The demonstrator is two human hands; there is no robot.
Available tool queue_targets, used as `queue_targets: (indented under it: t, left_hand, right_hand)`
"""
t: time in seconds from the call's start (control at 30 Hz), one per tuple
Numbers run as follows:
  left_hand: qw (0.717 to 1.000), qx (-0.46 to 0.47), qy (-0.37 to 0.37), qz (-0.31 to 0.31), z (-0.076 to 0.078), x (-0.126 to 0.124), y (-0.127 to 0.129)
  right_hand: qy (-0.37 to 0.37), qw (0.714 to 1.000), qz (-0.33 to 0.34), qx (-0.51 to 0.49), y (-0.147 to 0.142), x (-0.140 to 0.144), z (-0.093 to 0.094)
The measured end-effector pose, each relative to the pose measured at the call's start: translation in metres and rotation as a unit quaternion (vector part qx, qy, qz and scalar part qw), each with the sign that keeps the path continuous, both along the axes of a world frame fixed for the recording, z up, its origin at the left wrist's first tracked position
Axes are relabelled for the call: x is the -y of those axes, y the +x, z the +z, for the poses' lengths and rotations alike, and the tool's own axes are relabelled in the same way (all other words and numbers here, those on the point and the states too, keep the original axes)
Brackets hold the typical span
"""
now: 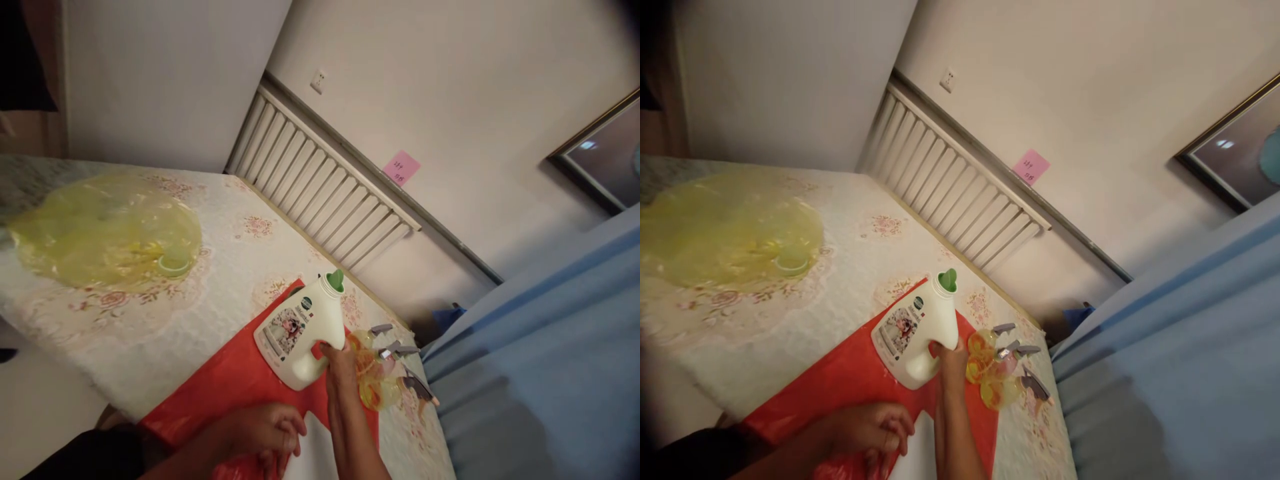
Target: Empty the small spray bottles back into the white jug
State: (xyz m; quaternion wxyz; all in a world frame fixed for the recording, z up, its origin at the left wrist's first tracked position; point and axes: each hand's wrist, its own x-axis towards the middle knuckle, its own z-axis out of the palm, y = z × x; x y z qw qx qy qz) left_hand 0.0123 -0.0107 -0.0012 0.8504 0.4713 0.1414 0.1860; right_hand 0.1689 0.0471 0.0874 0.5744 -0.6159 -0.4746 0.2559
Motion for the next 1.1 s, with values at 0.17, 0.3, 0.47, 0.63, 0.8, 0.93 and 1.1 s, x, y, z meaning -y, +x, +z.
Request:
queue_targets:
  t: [0.17, 0.3, 0.47, 0.63, 0.8, 0.93, 1.1]
  left_hand:
    - [1.0, 0.013, 0.002, -0.003, -0.006, -0.001, 0.001]
    - [1.0, 0.008, 0.003, 0.0, -0.007, 0.0, 0.004]
    - [1.0, 0.005, -0.002, -0.002, -0.007, 0.004, 0.004]
    - [1.0, -0.008, -0.003, -0.005, -0.008, 0.006, 0.004]
    - [1.0, -0.007, -0.006, -0.015, -0.003, 0.005, 0.005]
    - [0.999, -0.029, -0.001, -0.015, 0.007, 0.005, 0.004]
    - [0.995, -0.094, 0.018, 0.011, 0.012, 0.006, 0.007]
  right_hand:
    - [0.003, 0.998, -0.006, -0.061, 0.0, 0.002, 0.013]
    - [0.015, 0.997, -0.019, -0.078, 0.003, 0.006, 0.029]
    - [0.002, 0.998, -0.01, -0.058, -0.005, 0.023, 0.035]
    - [-0.03, 0.998, 0.034, -0.053, -0.021, 0.044, 0.016]
    - [-0.075, 0.995, 0.061, -0.021, -0.023, 0.061, 0.004]
    - [-0.109, 0.965, 0.219, -0.093, 0.0, 0.063, 0.023]
    - [-0.086, 0.972, 0.178, -0.128, 0.039, 0.022, 0.033]
